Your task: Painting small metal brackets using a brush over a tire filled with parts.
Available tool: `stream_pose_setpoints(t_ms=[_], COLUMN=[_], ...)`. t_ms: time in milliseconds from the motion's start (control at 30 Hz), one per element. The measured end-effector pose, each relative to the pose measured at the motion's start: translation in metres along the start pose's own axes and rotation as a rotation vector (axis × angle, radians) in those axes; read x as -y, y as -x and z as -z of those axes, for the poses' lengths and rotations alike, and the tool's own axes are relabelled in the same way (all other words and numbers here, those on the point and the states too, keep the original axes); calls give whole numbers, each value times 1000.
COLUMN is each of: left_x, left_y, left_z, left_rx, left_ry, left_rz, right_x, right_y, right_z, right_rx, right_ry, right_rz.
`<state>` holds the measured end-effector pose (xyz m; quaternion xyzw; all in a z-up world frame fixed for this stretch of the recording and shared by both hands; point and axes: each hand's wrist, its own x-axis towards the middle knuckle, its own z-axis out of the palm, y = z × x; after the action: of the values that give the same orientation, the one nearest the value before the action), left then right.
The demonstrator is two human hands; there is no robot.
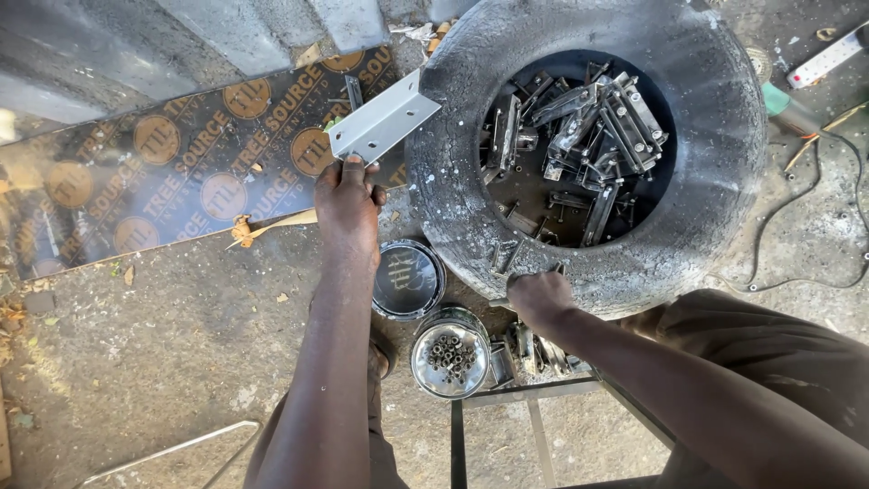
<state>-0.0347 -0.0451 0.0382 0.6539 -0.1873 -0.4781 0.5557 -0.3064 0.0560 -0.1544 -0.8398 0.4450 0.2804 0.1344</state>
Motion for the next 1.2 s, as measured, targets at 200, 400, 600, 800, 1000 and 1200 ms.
stream_pose_setpoints(t_ms=[200,400,600,800,1000,1200], left_x=[3,7,5,42,59,62], left_y=[0,-4,2,-16,-29,-27], left_z=[-3,-12,-21,-32,-31,-41], left_rx=[15,51,86,225,262,279], left_ry=[-15,18,200,570,581,709], left_rz=[-6,34,243,470,531,635], right_x=[-2,-7,-4,-32,-56,-80], right_y=[4,13,25,72,68,78], right_z=[-9,9,37,92,142,215], right_rx=[-25,45,179,346,455,-158], right_ry=[60,-65,-256,-535,-828,-1648], right_rz=[-17,-28,-117,-154,-206,-265])
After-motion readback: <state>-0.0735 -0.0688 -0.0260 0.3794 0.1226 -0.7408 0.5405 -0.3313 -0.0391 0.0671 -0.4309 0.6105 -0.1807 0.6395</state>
